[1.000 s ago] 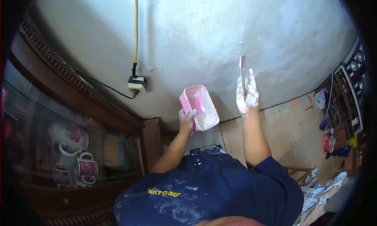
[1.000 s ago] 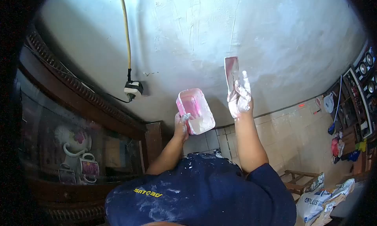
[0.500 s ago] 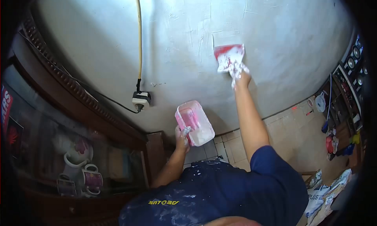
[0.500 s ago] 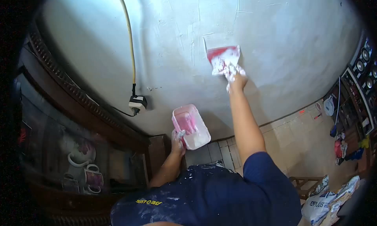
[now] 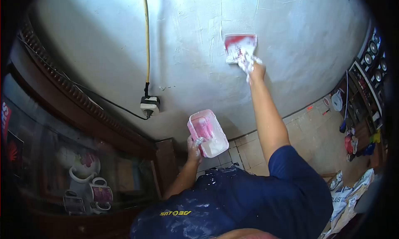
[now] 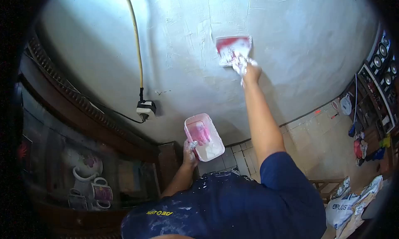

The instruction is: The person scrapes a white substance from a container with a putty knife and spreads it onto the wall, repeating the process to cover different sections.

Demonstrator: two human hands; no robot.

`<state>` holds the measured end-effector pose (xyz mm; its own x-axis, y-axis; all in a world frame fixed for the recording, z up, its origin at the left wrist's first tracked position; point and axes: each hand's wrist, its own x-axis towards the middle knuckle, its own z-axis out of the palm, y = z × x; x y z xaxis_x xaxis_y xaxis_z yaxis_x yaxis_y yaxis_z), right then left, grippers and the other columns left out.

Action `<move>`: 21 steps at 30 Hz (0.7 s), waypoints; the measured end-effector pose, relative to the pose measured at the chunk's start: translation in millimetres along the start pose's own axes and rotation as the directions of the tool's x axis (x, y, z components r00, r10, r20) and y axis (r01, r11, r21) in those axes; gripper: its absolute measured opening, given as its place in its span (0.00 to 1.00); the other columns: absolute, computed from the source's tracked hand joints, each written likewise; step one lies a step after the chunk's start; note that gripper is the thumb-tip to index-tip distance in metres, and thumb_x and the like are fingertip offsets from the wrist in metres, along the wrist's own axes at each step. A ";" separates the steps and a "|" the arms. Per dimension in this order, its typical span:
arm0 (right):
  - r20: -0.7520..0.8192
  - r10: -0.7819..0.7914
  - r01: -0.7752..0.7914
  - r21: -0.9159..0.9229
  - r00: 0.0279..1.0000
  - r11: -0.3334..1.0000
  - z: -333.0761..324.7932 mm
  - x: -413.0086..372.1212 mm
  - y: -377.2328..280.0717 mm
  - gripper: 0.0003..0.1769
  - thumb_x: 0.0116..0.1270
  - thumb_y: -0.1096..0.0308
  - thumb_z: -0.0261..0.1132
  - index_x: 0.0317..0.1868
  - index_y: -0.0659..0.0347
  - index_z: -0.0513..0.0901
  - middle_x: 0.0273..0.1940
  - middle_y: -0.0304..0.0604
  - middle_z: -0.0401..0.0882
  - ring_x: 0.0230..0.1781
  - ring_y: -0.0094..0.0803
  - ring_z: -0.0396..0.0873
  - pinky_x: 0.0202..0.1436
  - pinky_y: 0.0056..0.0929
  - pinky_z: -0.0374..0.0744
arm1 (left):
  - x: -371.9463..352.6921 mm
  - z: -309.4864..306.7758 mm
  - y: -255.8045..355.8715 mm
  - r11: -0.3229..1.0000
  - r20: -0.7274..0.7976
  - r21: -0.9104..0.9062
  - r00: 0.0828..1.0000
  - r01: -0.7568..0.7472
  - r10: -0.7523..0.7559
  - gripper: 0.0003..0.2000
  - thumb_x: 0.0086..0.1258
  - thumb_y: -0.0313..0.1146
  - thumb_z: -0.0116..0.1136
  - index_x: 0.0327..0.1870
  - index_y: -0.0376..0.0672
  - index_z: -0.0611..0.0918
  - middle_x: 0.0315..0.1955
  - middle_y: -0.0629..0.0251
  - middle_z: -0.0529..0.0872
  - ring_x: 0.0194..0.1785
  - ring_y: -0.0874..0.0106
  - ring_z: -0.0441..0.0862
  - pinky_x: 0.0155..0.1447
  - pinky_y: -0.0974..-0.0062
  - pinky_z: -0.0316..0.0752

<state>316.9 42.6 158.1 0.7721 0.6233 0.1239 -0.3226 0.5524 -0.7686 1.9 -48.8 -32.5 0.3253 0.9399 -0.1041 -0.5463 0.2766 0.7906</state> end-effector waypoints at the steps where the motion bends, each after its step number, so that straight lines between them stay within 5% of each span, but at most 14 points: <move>1: -0.043 0.051 -0.051 0.003 0.998 0.999 -14.2 -8.0 8.0 0.15 0.60 0.77 0.64 0.46 0.77 0.76 0.34 0.50 0.81 0.28 0.34 0.81 0.32 0.31 0.82 | -1.9 2.8 2.9 1.000 0.001 -0.003 1.000 0.001 -0.001 0.18 0.57 0.28 0.57 0.49 0.38 0.69 0.33 0.64 0.78 0.36 0.73 0.78 0.46 0.74 0.75; 5: -0.099 0.173 -0.175 -0.015 0.980 0.984 -78.8 -29.0 45.2 0.19 0.59 0.75 0.68 0.48 0.77 0.75 0.36 0.50 0.82 0.30 0.36 0.82 0.31 0.32 0.83 | -7.6 -10.3 -2.6 1.000 -0.016 0.029 1.000 0.013 -0.012 0.17 0.57 0.28 0.57 0.48 0.37 0.69 0.33 0.63 0.78 0.36 0.73 0.78 0.46 0.73 0.75; 8: -0.016 0.244 -0.240 0.122 0.970 0.963 -54.3 -44.1 7.5 0.16 0.62 0.74 0.65 0.48 0.73 0.73 0.41 0.50 0.81 0.36 0.35 0.82 0.36 0.32 0.83 | -5.4 -16.7 -1.6 0.999 0.013 0.034 1.000 0.024 -0.025 0.17 0.58 0.28 0.56 0.47 0.37 0.70 0.33 0.63 0.78 0.36 0.73 0.78 0.46 0.73 0.75; 10: 0.245 0.043 -0.108 0.255 0.968 0.961 -25.6 -23.2 -22.0 0.14 0.64 0.72 0.63 0.47 0.72 0.74 0.41 0.49 0.80 0.38 0.34 0.81 0.41 0.31 0.81 | -5.8 -13.8 -3.3 1.000 -0.012 0.015 1.000 0.025 -0.025 0.17 0.58 0.28 0.55 0.48 0.37 0.69 0.33 0.62 0.78 0.36 0.72 0.78 0.46 0.73 0.75; 11: 0.341 0.010 -0.073 0.173 0.940 0.982 -23.3 2.7 -27.3 0.19 0.67 0.69 0.59 0.54 0.73 0.72 0.50 0.52 0.77 0.50 0.38 0.78 0.54 0.32 0.78 | -3.6 -15.2 -4.2 1.000 -0.006 0.015 1.000 0.026 -0.026 0.17 0.58 0.28 0.55 0.48 0.37 0.69 0.33 0.62 0.78 0.36 0.72 0.78 0.46 0.73 0.75; 12: 0.415 -0.108 0.001 0.250 0.903 0.968 13.4 -6.3 -54.6 0.18 0.67 0.70 0.59 0.54 0.72 0.73 0.48 0.49 0.78 0.48 0.37 0.78 0.48 0.30 0.79 | -0.7 -17.9 -5.5 0.999 0.069 0.024 0.997 0.041 -0.042 0.17 0.58 0.28 0.56 0.48 0.37 0.69 0.33 0.62 0.78 0.37 0.72 0.78 0.46 0.73 0.75; 14: 0.279 0.007 -0.039 0.110 0.960 0.993 56.3 -7.8 -80.2 0.17 0.67 0.71 0.59 0.52 0.72 0.74 0.44 0.50 0.80 0.44 0.37 0.81 0.42 0.30 0.81 | -0.8 -16.7 -6.7 0.997 0.143 0.037 0.987 0.063 -0.068 0.18 0.58 0.29 0.56 0.49 0.37 0.69 0.34 0.62 0.79 0.37 0.72 0.78 0.46 0.73 0.75; 15: 0.169 0.029 -0.009 -0.122 0.985 0.992 60.9 -0.6 -73.2 0.16 0.65 0.73 0.60 0.50 0.74 0.75 0.40 0.51 0.81 0.36 0.39 0.83 0.36 0.32 0.83 | -2.1 -10.1 -6.2 0.998 0.111 0.028 0.992 0.057 -0.059 0.18 0.58 0.29 0.56 0.50 0.37 0.69 0.34 0.62 0.79 0.38 0.72 0.78 0.46 0.74 0.75; 17: 0.171 -0.008 0.012 -0.024 0.985 1.000 22.1 42.4 -10.0 0.16 0.63 0.74 0.61 0.50 0.75 0.75 0.36 0.51 0.82 0.29 0.39 0.84 0.33 0.33 0.84 | -8.0 -8.9 -9.3 0.998 0.071 0.026 0.996 0.057 -0.058 0.19 0.58 0.29 0.56 0.50 0.37 0.69 0.35 0.61 0.79 0.38 0.72 0.79 0.46 0.74 0.75; 19: -0.012 -0.002 0.001 -0.078 1.000 0.997 -16.4 11.3 26.8 0.10 0.57 0.79 0.64 0.40 0.76 0.80 0.30 0.47 0.82 0.25 0.31 0.82 0.31 0.30 0.82 | -6.4 -11.7 -12.9 0.999 0.038 0.017 0.999 0.035 -0.035 0.19 0.59 0.29 0.56 0.51 0.37 0.69 0.35 0.62 0.79 0.38 0.72 0.78 0.47 0.74 0.75; 21: -0.007 0.148 -0.147 -0.098 0.989 0.984 -66.7 -22.9 58.3 0.12 0.58 0.77 0.65 0.41 0.75 0.80 0.32 0.47 0.82 0.28 0.32 0.82 0.32 0.30 0.82 | -8.3 -15.4 -14.7 0.999 0.050 -0.030 0.999 0.018 -0.017 0.21 0.58 0.29 0.57 0.52 0.37 0.68 0.35 0.62 0.79 0.38 0.72 0.78 0.48 0.73 0.75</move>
<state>317.0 23.6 68.6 0.7197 0.6942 0.0049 -0.3776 0.3974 -0.8363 -4.6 -57.7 -52.6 0.3729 0.9238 -0.0866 -0.5633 0.2996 0.7700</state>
